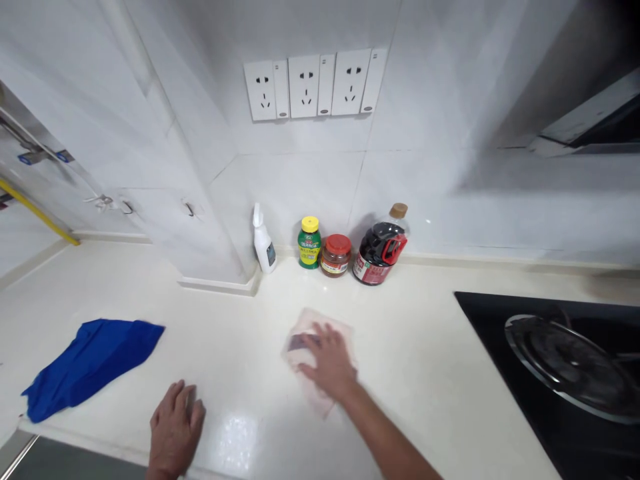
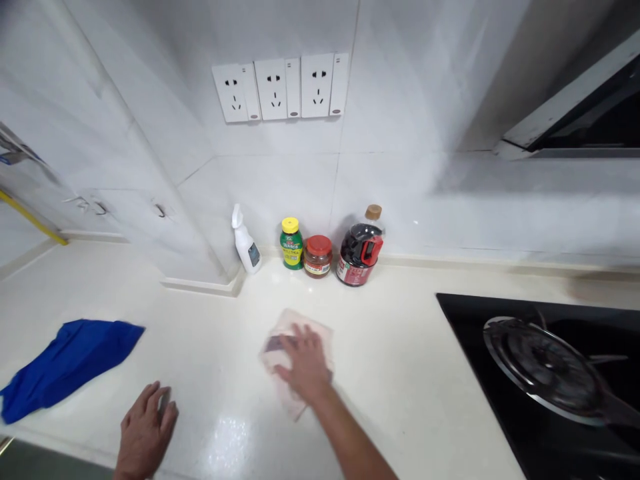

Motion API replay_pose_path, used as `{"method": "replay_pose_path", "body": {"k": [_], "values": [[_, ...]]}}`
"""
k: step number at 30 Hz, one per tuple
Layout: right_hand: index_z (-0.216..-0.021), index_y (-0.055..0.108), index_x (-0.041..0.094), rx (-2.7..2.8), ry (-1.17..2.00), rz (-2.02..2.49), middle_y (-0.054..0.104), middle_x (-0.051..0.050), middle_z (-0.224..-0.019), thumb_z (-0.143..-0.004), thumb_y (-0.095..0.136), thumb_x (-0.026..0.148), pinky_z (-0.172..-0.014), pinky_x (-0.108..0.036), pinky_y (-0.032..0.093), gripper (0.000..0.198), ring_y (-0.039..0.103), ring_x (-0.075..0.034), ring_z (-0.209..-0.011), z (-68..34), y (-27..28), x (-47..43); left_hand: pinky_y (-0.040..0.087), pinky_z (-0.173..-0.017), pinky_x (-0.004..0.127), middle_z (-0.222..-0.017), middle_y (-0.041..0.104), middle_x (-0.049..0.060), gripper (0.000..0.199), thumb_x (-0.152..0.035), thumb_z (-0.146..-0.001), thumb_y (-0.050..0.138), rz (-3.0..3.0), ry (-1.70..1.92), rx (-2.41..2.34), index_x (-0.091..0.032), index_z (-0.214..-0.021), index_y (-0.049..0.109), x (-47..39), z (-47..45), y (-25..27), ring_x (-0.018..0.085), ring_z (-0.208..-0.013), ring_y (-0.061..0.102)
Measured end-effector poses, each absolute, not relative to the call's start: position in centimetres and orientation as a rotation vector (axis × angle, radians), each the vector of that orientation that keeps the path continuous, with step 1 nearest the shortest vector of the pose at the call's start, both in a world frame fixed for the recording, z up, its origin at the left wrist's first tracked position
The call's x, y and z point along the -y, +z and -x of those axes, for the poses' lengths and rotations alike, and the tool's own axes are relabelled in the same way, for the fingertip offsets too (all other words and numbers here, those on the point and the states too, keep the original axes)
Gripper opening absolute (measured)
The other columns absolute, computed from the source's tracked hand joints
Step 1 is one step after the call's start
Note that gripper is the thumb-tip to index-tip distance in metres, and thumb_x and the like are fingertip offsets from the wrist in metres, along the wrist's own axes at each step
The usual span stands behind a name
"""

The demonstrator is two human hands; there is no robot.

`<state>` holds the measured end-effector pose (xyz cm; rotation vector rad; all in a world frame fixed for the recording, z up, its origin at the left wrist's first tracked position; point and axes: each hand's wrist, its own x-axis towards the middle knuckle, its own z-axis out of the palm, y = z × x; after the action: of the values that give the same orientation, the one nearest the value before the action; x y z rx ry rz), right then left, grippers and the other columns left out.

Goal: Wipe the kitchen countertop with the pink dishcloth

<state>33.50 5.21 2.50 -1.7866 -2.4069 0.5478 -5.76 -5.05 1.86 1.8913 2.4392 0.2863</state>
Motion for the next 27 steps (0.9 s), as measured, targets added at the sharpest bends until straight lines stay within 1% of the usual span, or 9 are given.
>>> {"method": "replay_pose_path", "body": {"k": [3, 7, 10, 13, 15, 17, 21, 24, 27], "values": [[-0.155, 0.044, 0.029, 2.109, 0.209, 2.221, 0.024, -0.01, -0.168, -0.098, 0.049, 0.058, -0.12, -0.058, 0.02, 0.065, 0.019, -0.042, -0.152, -44.3, 0.6, -4.1, 0.033, -0.117, 0.05, -0.15, 0.05, 0.018, 0.048, -0.041, -0.097, 0.036, -1.909, 0.283, -2.429, -0.015, -0.128, 0.062, 5.1, 5.5, 1.9, 0.031, -0.147, 0.038], [-0.155, 0.044, 0.024, 1.598, -0.048, 2.538, 0.031, -0.015, -0.163, -0.096, 0.033, 0.067, -0.112, -0.061, 0.03, 0.074, 0.031, -0.045, -0.145, -55.5, -1.8, 0.8, 0.033, -0.117, 0.051, -0.151, 0.049, 0.02, 0.047, -0.038, -0.098, 0.036, -1.938, 0.286, -2.43, -0.013, -0.129, 0.061, 5.2, 5.2, 1.9, 0.032, -0.147, 0.036], [-0.156, 0.042, 0.018, 1.382, -0.15, 2.615, 0.033, -0.022, -0.16, -0.094, 0.024, 0.073, -0.108, -0.067, 0.031, 0.085, 0.031, -0.051, -0.143, -56.8, -2.6, 4.7, 0.031, -0.118, 0.05, -0.15, 0.049, 0.02, 0.044, -0.035, -0.098, 0.038, -1.965, 0.277, -2.436, -0.013, -0.129, 0.06, 5.2, 5.0, 2.0, 0.031, -0.147, 0.036], [-0.156, 0.039, 0.01, 1.524, -0.113, 2.585, 0.027, -0.026, -0.162, -0.095, 0.023, 0.069, -0.112, -0.07, 0.025, 0.087, 0.02, -0.054, -0.147, -51.2, -2.4, 7.0, 0.03, -0.118, 0.049, -0.15, 0.05, 0.02, 0.044, -0.035, -0.099, 0.037, -1.968, 0.268, -2.436, -0.012, -0.128, 0.06, 5.2, 4.8, 2.2, 0.031, -0.147, 0.036], [-0.157, 0.039, 0.009, 1.783, 0.041, 2.49, 0.022, -0.024, -0.165, -0.096, 0.031, 0.065, -0.116, -0.07, 0.019, 0.083, 0.01, -0.053, -0.151, -45.0, -1.7, 7.3, 0.03, -0.119, 0.049, -0.15, 0.049, 0.02, 0.045, -0.036, -0.1, 0.035, -1.959, 0.269, -2.439, -0.011, -0.128, 0.06, 5.1, 4.6, 2.3, 0.031, -0.148, 0.036], [-0.158, 0.039, 0.015, 2.043, 0.293, 2.34, 0.018, -0.019, -0.168, -0.095, 0.044, 0.064, -0.119, -0.07, 0.011, 0.08, 0.003, -0.05, -0.153, -38.2, -0.4, 7.0, 0.029, -0.119, 0.049, -0.15, 0.049, 0.02, 0.044, -0.036, -0.099, 0.036, -1.954, 0.272, -2.439, -0.012, -0.128, 0.06, 5.1, 4.5, 2.5, 0.031, -0.148, 0.035], [-0.162, 0.029, 0.025, 2.397, 0.793, 1.69, 0.004, -0.014, -0.171, -0.094, 0.051, 0.073, -0.121, -0.073, 0.004, 0.086, -0.005, -0.047, -0.154, -27.2, 3.1, 6.7, 0.03, -0.119, 0.049, -0.15, 0.05, 0.019, 0.042, -0.036, -0.099, 0.037, -1.937, 0.279, -2.442, -0.014, -0.127, 0.059, 5.0, 4.5, 3.0, 0.03, -0.148, 0.035], [-0.162, 0.029, 0.026, 2.562, 0.845, 1.158, 0.006, -0.012, -0.171, -0.097, 0.055, 0.065, -0.125, -0.066, 0.006, 0.08, -0.005, -0.041, -0.155, -23.9, 5.0, 7.4, 0.033, -0.117, 0.051, -0.15, 0.049, 0.019, 0.046, -0.041, -0.1, 0.032, -1.92, 0.255, -2.429, -0.014, -0.127, 0.058, 4.8, 4.6, 3.3, 0.031, -0.149, 0.036], [-0.158, 0.034, 0.031, 2.61, 0.822, 0.996, 0.016, -0.006, -0.171, -0.099, 0.058, 0.059, -0.127, -0.058, 0.01, 0.07, 0.004, -0.035, -0.157, -25.6, 5.4, 7.7, 0.034, -0.115, 0.055, -0.151, 0.049, 0.019, 0.05, -0.045, -0.099, 0.03, -1.913, 0.232, -2.422, -0.014, -0.127, 0.057, 4.4, 4.9, 3.3, 0.032, -0.149, 0.037]]}}
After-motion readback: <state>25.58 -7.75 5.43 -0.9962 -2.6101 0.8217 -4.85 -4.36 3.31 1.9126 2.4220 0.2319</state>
